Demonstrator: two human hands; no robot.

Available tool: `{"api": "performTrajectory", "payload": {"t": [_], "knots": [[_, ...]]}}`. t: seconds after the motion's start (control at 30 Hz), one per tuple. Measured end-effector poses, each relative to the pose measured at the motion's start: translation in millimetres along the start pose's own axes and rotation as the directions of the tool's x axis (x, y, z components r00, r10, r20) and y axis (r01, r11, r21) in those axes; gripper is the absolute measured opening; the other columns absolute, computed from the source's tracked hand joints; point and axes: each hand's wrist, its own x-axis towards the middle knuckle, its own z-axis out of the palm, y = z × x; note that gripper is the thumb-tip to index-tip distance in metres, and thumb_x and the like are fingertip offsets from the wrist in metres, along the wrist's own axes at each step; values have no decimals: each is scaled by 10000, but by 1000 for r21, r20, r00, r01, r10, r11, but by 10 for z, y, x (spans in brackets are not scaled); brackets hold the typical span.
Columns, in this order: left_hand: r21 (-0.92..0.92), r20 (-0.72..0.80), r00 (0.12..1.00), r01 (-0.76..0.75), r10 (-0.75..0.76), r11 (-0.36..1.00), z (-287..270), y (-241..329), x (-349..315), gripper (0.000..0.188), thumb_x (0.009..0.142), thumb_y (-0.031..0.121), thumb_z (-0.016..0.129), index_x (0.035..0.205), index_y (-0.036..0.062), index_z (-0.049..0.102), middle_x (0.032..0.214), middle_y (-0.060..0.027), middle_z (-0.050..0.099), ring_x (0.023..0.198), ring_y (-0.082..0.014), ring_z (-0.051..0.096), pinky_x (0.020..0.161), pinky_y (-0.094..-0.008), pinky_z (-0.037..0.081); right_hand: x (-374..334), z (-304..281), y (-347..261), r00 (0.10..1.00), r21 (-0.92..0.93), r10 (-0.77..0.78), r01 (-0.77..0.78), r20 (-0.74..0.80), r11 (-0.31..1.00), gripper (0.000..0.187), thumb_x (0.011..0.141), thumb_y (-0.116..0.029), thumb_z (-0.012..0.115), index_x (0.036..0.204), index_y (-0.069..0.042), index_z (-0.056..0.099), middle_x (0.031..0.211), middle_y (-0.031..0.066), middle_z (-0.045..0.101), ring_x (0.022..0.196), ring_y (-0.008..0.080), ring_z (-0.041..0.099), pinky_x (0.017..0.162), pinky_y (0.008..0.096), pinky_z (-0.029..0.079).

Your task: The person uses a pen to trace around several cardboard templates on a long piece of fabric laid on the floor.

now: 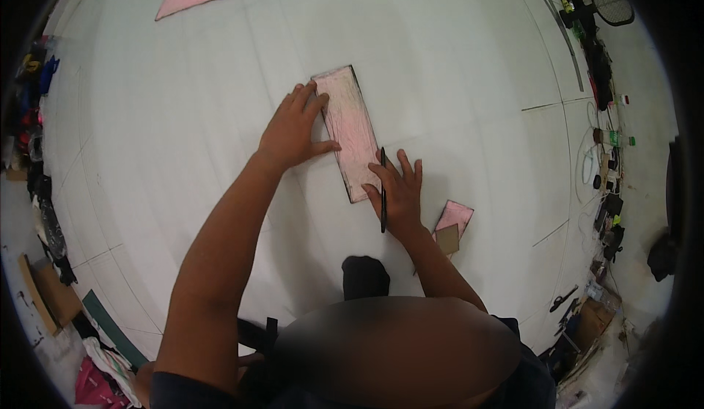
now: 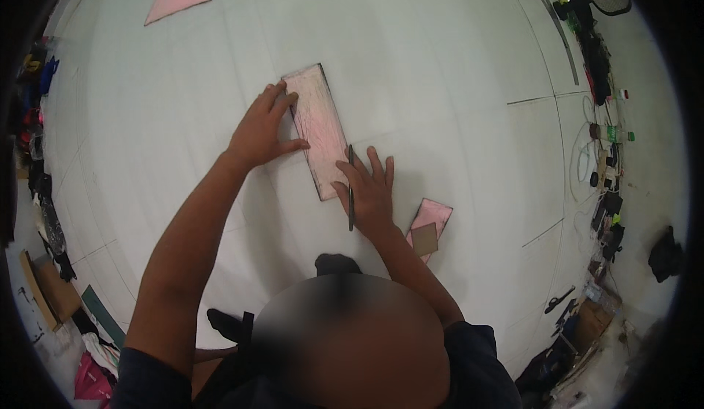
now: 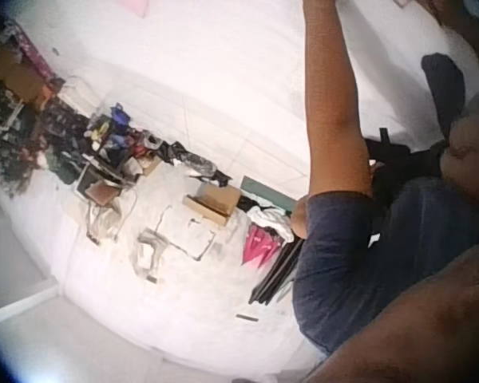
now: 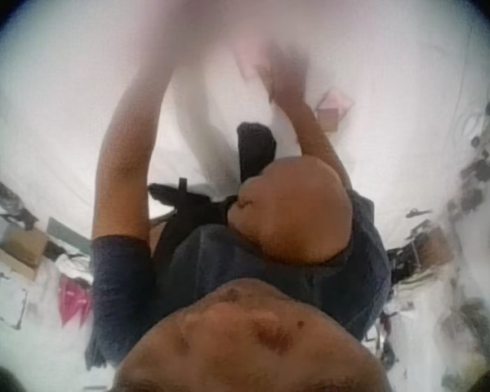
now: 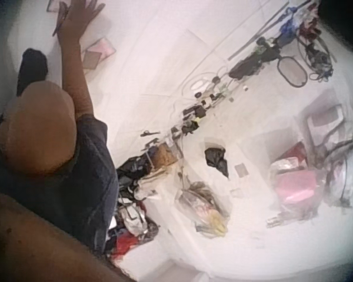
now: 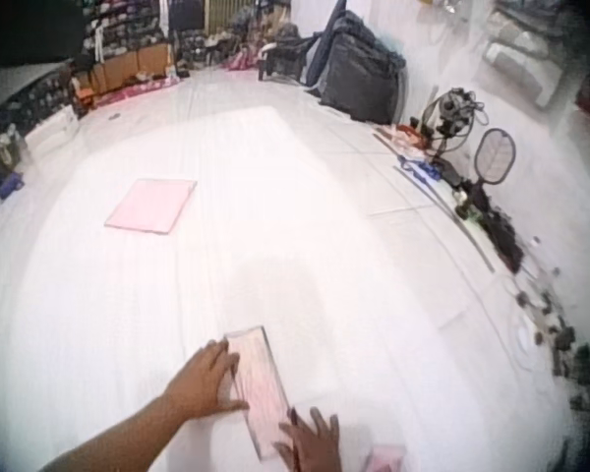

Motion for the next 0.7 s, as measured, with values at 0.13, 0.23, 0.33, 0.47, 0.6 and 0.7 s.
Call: {"api": "performTrajectory", "payload": {"t": [0.13, 0.23, 0.33, 0.47, 0.6, 0.7], "knots": [[50, 67, 997, 23, -27, 998, -42, 60, 9, 1090, 733, 667, 853, 1555, 88, 431, 1649, -198, 341, 1549, -398, 304, 1278, -475, 311, -10, 8, 8, 1000, 5, -2, 2, -21, 1000, 441, 925, -238, 779, 1336, -148, 644, 1446, 107, 622, 1465, 404, 419, 1236, 655, 168], [86, 74, 997, 20, -27, 996, -45, 77, -6, 1164, 704, 715, 847, 1574, 81, 405, 1656, -197, 328, 1564, -385, 279, 1290, -476, 290, -15, -3, 16, 999, 22, -22, 23, -32, 1000, 442, 925, -228, 779, 1338, -150, 644, 1432, 110, 632, 1465, 399, 422, 1238, 651, 168], [104, 77, 996, 44, -52, 994, -36, 108, -10, 1216, 676, 735, 852, 1586, 77, 385, 1659, -200, 322, 1573, -377, 262, 1298, -474, 271, -11, 3, 43, 1000, 13, 7, -7, -14, 1000, 440, 925, -228, 778, 1337, -151, 645, 1425, 111, 639, 1467, 399, 425, 1239, 651, 169], [114, 89, 993, 63, -73, 991, -37, 140, -4, 1231, 666, 735, 858, 1591, 82, 374, 1665, -199, 312, 1582, -373, 241, 1302, -474, 258, -5, -19, 40, 1000, 28, 11, -11, 1, 1000, 460, 895, -200, 817, 1313, -118, 643, 1449, 115, 640, 1483, 391, 417, 1248, 626, 159], [92, 87, 995, 44, -53, 995, -29, 86, -6, 1228, 666, 736, 858, 1588, 82, 378, 1670, -199, 304, 1585, -375, 229, 1304, -479, 249, -7, -31, 42, 1000, 28, -14, 14, 3, 999, 473, 883, -211, 828, 1307, -112, 644, 1461, 119, 629, 1483, 399, 420, 1248, 629, 157], [90, 86, 995, 36, -44, 995, -18, 106, 1, 1225, 663, 736, 859, 1583, 80, 386, 1670, -201, 304, 1583, -377, 231, 1303, -481, 249, -26, -25, 72, 1000, 20, -23, 23, 1, 1000, 470, 886, -247, 818, 1308, -125, 651, 1460, 110, 625, 1476, 407, 421, 1244, 643, 159]]}}
